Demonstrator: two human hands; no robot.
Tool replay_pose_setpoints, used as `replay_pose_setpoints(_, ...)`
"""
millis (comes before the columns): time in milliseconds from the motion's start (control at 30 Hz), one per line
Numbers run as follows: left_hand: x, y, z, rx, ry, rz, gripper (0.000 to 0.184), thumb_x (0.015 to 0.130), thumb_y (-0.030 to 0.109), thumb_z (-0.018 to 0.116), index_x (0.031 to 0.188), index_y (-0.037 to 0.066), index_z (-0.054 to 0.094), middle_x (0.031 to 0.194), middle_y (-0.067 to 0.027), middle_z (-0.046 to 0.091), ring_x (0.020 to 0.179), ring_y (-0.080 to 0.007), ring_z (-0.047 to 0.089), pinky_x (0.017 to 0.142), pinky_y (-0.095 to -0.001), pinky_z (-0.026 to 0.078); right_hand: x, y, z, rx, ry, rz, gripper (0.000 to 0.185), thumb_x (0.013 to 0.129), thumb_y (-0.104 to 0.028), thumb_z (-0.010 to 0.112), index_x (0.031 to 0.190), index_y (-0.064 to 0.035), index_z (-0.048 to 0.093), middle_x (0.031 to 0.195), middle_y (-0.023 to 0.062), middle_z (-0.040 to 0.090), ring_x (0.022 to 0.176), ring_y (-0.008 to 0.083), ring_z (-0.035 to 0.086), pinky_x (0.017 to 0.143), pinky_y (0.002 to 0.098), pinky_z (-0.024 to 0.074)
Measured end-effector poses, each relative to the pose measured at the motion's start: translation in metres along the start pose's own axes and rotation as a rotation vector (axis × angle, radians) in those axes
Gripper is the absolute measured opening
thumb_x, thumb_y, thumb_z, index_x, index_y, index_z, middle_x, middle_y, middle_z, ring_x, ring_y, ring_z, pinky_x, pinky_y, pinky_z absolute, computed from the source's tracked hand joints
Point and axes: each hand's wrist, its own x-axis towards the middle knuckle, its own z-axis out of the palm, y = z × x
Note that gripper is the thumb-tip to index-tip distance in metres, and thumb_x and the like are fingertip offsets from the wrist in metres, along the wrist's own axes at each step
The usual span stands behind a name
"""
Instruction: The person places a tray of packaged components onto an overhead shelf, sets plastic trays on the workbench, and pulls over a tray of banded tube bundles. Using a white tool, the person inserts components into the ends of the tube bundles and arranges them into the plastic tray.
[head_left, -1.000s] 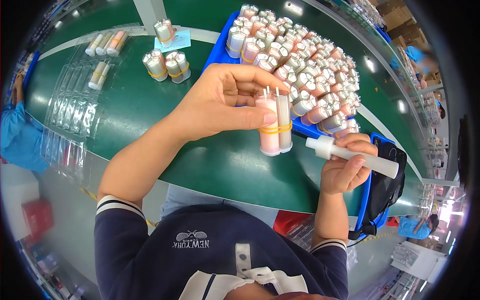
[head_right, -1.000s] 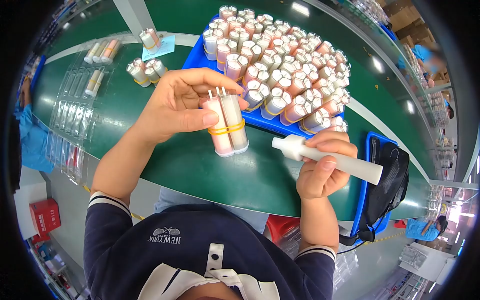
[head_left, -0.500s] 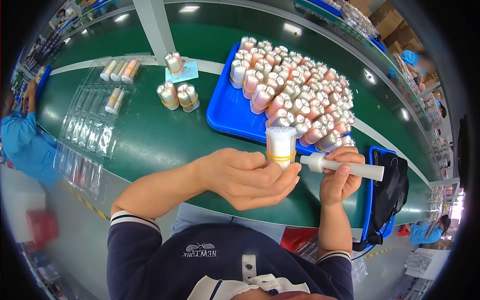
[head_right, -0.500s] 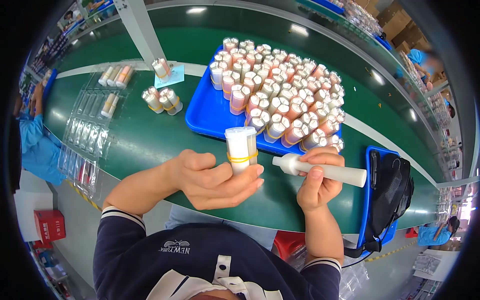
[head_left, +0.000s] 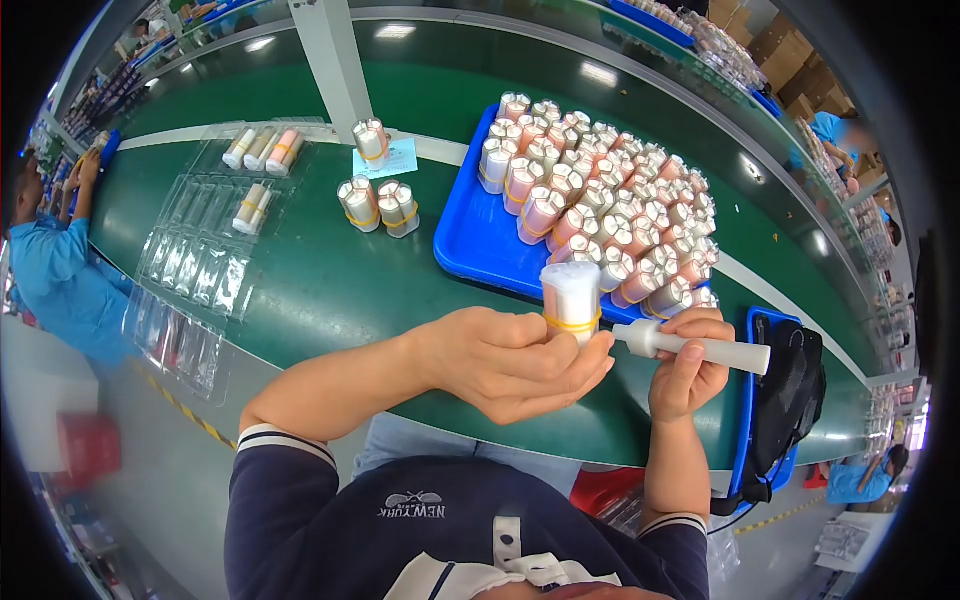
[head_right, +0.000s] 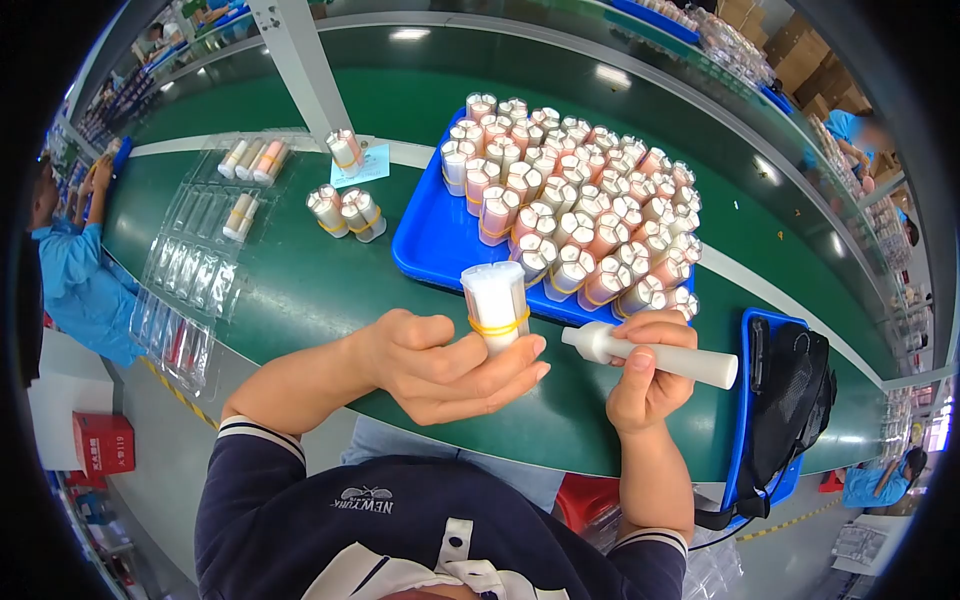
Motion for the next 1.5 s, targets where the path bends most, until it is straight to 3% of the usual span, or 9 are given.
replay_pose_setpoints(133, 0.002, -0.022, -0.015, -0.169, -0.110, -0.197, 0.031, 0.066, 0.015, 0.067, 0.096, 0.009, 0.064, 0.077, 0.0019, 0.059, 0.059, -0.0099, 0.048, 0.053, -0.0235, 0.034, 0.000, 0.000, 0.000, -0.010, 0.004, -0.004, 0.024, 0.090, -0.022, 0.047, 0.088, 0.0012, 0.046, 0.081, 0.0133, 0.052, 0.055, 0.0074, 0.042, 0.049, 0.0179, 0.0361)
replay_pose_setpoints(267, -0.003, -0.070, -0.058, -0.517, -0.322, -0.876, 0.047, 0.053, 0.015, 0.076, 0.098, 0.008, 0.063, 0.071, -0.0027, 0.055, 0.053, -0.0105, 0.048, 0.045, -0.0235, 0.040, 0.001, 0.002, -0.001, -0.015, 0.004, -0.015, 0.024, 0.089, -0.024, 0.047, 0.088, 0.0007, 0.046, 0.079, 0.0128, 0.051, 0.054, 0.0076, 0.041, 0.048, 0.0175, 0.0347)
replay_pose_setpoints(567, -0.029, -0.082, -0.067, -0.004, -0.975, -1.021, 0.036, 0.054, 0.013, 0.074, 0.080, 0.006, 0.050, 0.080, -0.0065, 0.060, 0.070, -0.0308, 0.058, 0.056, -0.0378, 0.043, 0.000, 0.005, -0.001, -0.043, -0.013, 0.007, 0.021, 0.089, -0.019, 0.047, 0.087, 0.0021, 0.047, 0.079, 0.0134, 0.052, 0.055, 0.0075, 0.040, 0.048, 0.0173, 0.0343)
replay_pose_setpoints(800, -0.019, -0.076, -0.056, 0.290, -0.900, -0.917, 0.039, 0.057, 0.023, 0.076, 0.085, 0.007, 0.054, 0.082, -0.0051, 0.056, 0.075, -0.0268, 0.056, 0.064, -0.0381, 0.041, 0.002, 0.000, -0.002, -0.033, -0.001, -0.012, 0.021, 0.088, -0.019, 0.047, 0.088, 0.0021, 0.048, 0.079, 0.0133, 0.054, 0.055, 0.0075, 0.042, 0.048, 0.0179, 0.0354)
replay_pose_setpoints(967, -0.007, -0.049, -0.002, -0.112, -0.399, -0.688, 0.039, 0.069, 0.018, 0.068, 0.106, 0.010, 0.056, 0.102, -0.0089, 0.052, 0.087, -0.0263, 0.052, 0.071, -0.0361, 0.041, 0.001, -0.001, -0.003, -0.028, -0.005, -0.031, 0.021, 0.088, -0.018, 0.048, 0.087, 0.0024, 0.048, 0.078, 0.0138, 0.054, 0.057, 0.0095, 0.044, 0.047, 0.0187, 0.0361)
replay_pose_setpoints(1000, -0.006, -0.041, 0.001, -0.167, -0.522, -0.675, 0.041, 0.070, 0.017, 0.068, 0.108, 0.010, 0.054, 0.110, -0.0097, 0.049, 0.090, -0.0266, 0.052, 0.073, -0.0360, 0.042, 0.000, -0.001, -0.003, -0.050, -0.027, -0.036, 0.022, 0.089, -0.021, 0.047, 0.088, 0.0013, 0.047, 0.080, 0.0136, 0.052, 0.057, 0.0085, 0.041, 0.048, 0.0180, 0.0346)
replay_pose_setpoints(1200, -0.016, -0.032, 0.021, -0.317, -0.392, -0.809, 0.032, 0.068, 0.014, 0.071, 0.091, 0.006, 0.050, 0.106, -0.0108, 0.047, 0.084, -0.0282, 0.055, 0.066, -0.0353, 0.047, 0.002, -0.003, -0.003, -0.101, -0.043, -0.120, 0.024, 0.089, -0.023, 0.046, 0.087, 0.0007, 0.046, 0.080, 0.0136, 0.051, 0.058, 0.0091, 0.040, 0.047, 0.0175, 0.0327)
replay_pose_setpoints(1333, -0.021, -0.034, 0.026, -0.387, -0.258, -0.936, 0.020, 0.069, 0.000, 0.068, 0.078, 0.002, 0.050, 0.106, -0.0113, 0.049, 0.082, -0.0272, 0.057, 0.067, -0.0346, 0.047, 0.001, -0.005, -0.003, -0.056, -0.023, -0.119, 0.013, 0.083, -0.009, 0.054, 0.084, 0.0034, 0.052, 0.076, 0.0138, 0.056, 0.071, 0.0208, 0.052, 0.058, 0.0268, 0.0424)
replay_pose_setpoints(1500, -0.025, -0.043, 0.022, -0.320, -0.203, -0.785, 0.024, 0.065, 0.001, 0.069, 0.079, 0.003, 0.049, 0.093, -0.0115, 0.053, 0.085, -0.0273, 0.055, 0.071, -0.0358, 0.047, 0.001, -0.005, -0.003, -0.071, -0.040, -0.112, 0.013, 0.083, -0.009, 0.054, 0.083, 0.0034, 0.052, 0.075, 0.0137, 0.056, 0.069, 0.0200, 0.052, 0.058, 0.0269, 0.0427)
